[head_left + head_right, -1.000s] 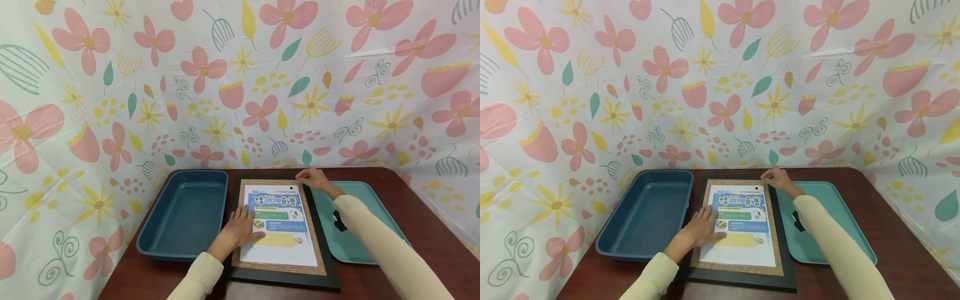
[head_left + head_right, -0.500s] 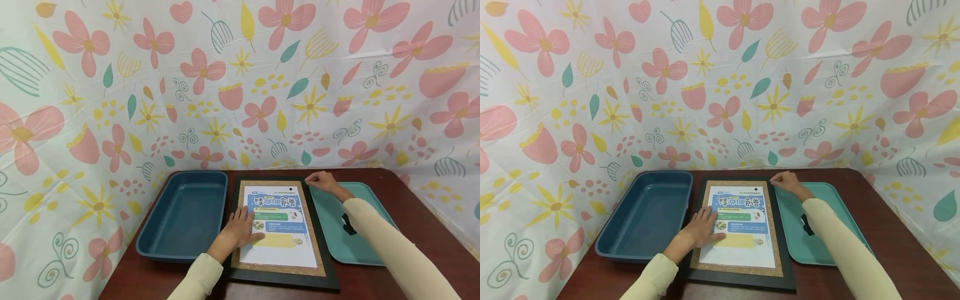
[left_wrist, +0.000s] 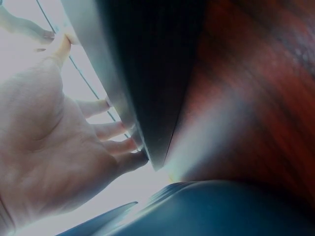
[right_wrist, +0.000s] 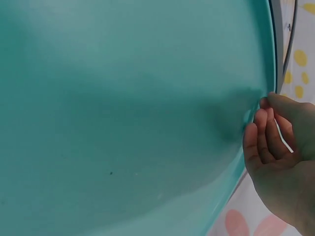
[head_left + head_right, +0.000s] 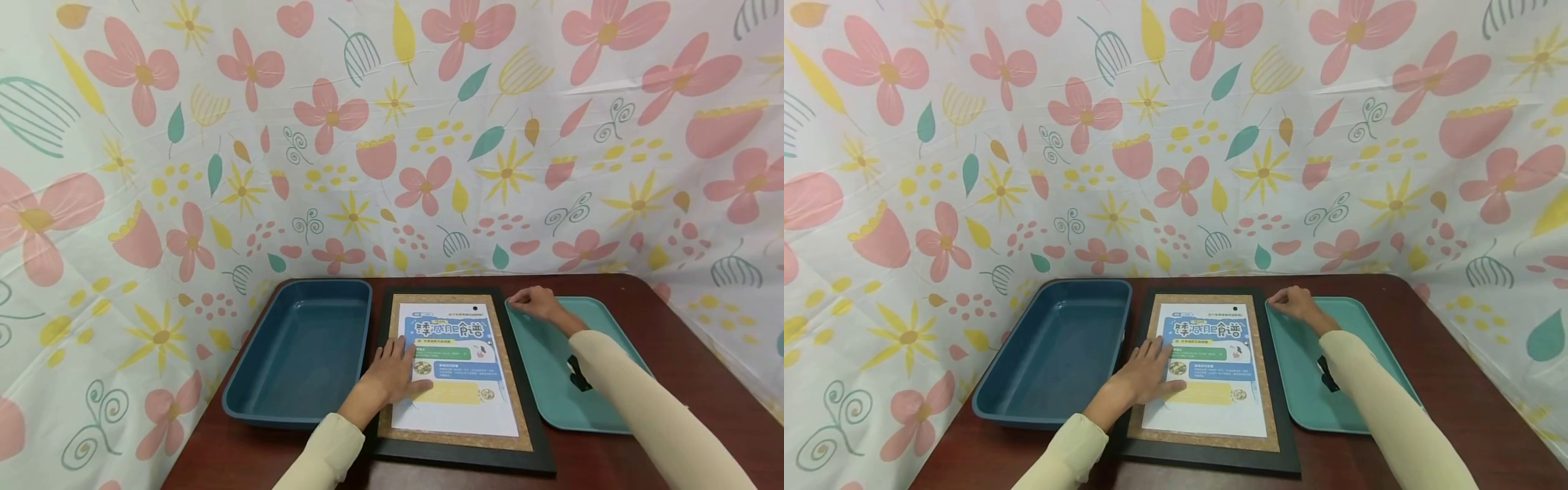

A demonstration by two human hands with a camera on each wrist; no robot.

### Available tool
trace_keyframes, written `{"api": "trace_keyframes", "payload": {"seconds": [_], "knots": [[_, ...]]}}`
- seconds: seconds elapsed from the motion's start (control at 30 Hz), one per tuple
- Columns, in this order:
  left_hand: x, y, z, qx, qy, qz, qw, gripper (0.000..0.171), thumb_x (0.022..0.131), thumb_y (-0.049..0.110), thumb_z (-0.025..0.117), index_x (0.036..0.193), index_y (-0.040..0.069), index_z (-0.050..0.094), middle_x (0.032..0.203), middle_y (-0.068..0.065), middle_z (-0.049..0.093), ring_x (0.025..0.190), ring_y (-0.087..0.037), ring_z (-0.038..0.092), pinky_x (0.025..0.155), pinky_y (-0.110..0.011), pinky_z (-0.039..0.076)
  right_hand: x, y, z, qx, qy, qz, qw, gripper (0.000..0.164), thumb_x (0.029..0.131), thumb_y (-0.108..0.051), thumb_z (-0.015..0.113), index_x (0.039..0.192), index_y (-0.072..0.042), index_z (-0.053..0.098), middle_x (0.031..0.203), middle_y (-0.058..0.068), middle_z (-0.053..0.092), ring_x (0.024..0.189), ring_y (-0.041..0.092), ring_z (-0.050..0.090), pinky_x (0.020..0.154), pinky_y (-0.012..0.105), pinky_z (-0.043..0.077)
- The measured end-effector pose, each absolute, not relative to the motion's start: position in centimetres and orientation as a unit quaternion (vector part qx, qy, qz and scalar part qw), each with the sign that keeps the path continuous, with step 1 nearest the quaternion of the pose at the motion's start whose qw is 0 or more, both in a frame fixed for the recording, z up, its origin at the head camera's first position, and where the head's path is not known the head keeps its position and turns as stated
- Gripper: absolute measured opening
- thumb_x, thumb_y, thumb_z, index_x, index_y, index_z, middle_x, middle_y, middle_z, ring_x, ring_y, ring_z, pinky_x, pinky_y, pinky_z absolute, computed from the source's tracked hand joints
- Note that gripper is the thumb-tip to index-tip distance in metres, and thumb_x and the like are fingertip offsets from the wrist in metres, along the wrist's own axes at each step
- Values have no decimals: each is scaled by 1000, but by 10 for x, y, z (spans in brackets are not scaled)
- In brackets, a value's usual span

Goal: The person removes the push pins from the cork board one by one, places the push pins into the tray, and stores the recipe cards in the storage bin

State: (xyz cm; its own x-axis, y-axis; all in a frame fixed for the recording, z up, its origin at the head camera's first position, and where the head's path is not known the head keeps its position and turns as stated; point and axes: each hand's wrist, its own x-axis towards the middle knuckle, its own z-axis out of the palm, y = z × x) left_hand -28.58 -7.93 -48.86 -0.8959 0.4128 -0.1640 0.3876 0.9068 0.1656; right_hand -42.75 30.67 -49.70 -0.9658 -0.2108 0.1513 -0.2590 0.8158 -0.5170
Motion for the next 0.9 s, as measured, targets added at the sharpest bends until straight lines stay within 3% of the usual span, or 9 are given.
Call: {"api": "trace_keyframes", "payload": {"seconds": [0.47, 0.9], "knots": [[-284, -79, -486, 198, 972, 69, 102, 92, 98, 67, 57, 165, 11, 28, 172, -15, 19, 158, -35, 17, 124, -54, 23, -428, 314, -509, 148, -948, 275, 64, 14, 95, -8, 74, 98, 4, 80, 98, 21, 77, 85, 31, 72, 67, 36, 55], [-285, -79, -487, 205, 972, 68, 95, 91, 98, 66, 57, 164, 10, 30, 171, -17, 21, 158, -36, 19, 124, -55, 24, -425, 314, -514, 139, -947, 279, 83, 17, 96, -10, 74, 103, 4, 79, 101, 22, 77, 89, 35, 72, 73, 45, 59]]}}
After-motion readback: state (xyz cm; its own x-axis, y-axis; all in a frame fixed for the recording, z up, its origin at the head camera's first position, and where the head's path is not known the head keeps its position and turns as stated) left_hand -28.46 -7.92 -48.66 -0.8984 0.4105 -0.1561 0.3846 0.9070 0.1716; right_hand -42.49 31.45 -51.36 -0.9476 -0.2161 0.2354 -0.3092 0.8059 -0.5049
